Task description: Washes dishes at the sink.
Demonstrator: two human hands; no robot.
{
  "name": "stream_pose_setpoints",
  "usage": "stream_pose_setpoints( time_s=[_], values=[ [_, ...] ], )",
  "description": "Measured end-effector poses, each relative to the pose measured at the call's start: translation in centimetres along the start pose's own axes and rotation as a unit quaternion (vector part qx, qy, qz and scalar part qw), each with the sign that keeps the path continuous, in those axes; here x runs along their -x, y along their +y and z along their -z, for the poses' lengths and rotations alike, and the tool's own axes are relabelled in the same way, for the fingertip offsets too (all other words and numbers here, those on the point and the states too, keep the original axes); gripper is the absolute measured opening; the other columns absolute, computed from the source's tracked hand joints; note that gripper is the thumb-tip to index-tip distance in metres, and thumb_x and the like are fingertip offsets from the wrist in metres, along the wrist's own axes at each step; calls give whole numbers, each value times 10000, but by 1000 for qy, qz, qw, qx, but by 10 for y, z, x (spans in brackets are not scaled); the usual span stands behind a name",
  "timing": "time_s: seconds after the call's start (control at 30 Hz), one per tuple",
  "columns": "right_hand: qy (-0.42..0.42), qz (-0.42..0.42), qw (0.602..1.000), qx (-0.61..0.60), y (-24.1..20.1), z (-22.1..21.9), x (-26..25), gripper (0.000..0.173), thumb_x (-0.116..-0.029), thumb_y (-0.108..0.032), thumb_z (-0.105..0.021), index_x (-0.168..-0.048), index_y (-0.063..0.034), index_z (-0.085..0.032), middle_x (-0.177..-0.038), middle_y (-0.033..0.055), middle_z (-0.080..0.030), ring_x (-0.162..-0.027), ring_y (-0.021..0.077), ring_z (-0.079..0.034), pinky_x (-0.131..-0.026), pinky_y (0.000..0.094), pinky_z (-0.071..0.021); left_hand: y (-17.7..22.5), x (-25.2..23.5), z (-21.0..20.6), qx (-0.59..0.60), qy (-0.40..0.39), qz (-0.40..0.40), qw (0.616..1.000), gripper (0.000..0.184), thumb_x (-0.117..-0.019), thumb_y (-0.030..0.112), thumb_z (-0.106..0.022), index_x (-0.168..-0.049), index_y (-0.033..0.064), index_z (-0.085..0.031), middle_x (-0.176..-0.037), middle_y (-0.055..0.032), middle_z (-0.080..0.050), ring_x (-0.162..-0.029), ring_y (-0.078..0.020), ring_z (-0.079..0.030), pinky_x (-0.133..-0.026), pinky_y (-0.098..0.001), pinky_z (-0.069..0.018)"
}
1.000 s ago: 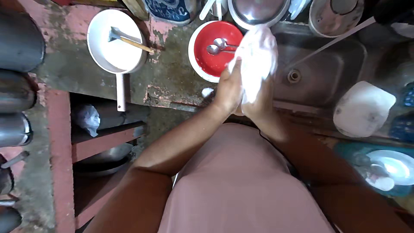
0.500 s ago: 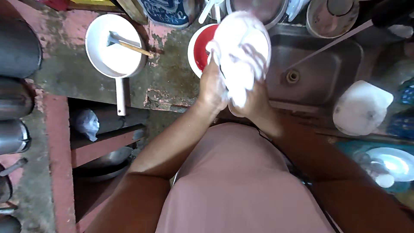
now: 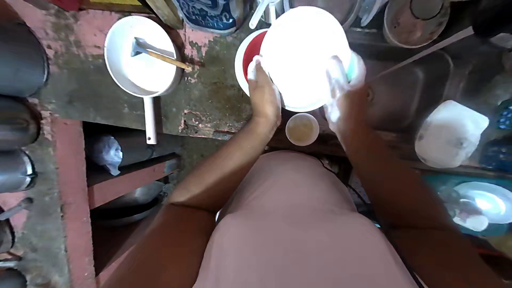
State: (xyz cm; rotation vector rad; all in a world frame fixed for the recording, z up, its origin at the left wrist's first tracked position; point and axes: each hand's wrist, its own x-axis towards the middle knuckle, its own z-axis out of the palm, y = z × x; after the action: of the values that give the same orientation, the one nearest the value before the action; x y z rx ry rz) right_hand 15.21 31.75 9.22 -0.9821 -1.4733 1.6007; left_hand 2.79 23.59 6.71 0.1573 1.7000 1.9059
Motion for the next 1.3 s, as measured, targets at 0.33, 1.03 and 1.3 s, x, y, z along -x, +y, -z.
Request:
stream_pose_setpoints(
  time_s=[0.33, 1.03, 1.3],
  values=[
    [-255, 243, 831, 431, 11, 2, 31, 341, -1025, -323, -563, -1295, -169, -703, -1347, 87, -658, -1302, 268, -575, -1110, 505, -441, 20, 12, 3, 93, -130, 123, 979, 449, -1123, 372, -291, -1406, 77, -477, -1206, -126, -666, -1109, -245, -664, -939, -486, -573],
    [-197, 126, 864, 446, 28, 22, 7, 351, -923, -212, -685, -1256, -102, -670, -1372, 181, -585, -1314, 326, -540, -1109, 486, -461, -34, 60, -11, -126, -179, 78, 973, 440, -1141, 316, -310, -1437, 22, -451, -1233, -125, -662, -1133, -170, -666, -1002, -404, -567],
    [-353, 126, 807, 456, 48, 108, 48, 686, -865, -681, -640, -1297, -148, -645, -1429, 156, -565, -1355, 371, -494, -1089, 624, -407, -33, 60, -11, -58, -120, 124, 983, 412, -1143, 311, -305, -1468, 84, -415, -1216, -96, -677, -1107, -197, -686, -946, -438, -597]
  ],
)
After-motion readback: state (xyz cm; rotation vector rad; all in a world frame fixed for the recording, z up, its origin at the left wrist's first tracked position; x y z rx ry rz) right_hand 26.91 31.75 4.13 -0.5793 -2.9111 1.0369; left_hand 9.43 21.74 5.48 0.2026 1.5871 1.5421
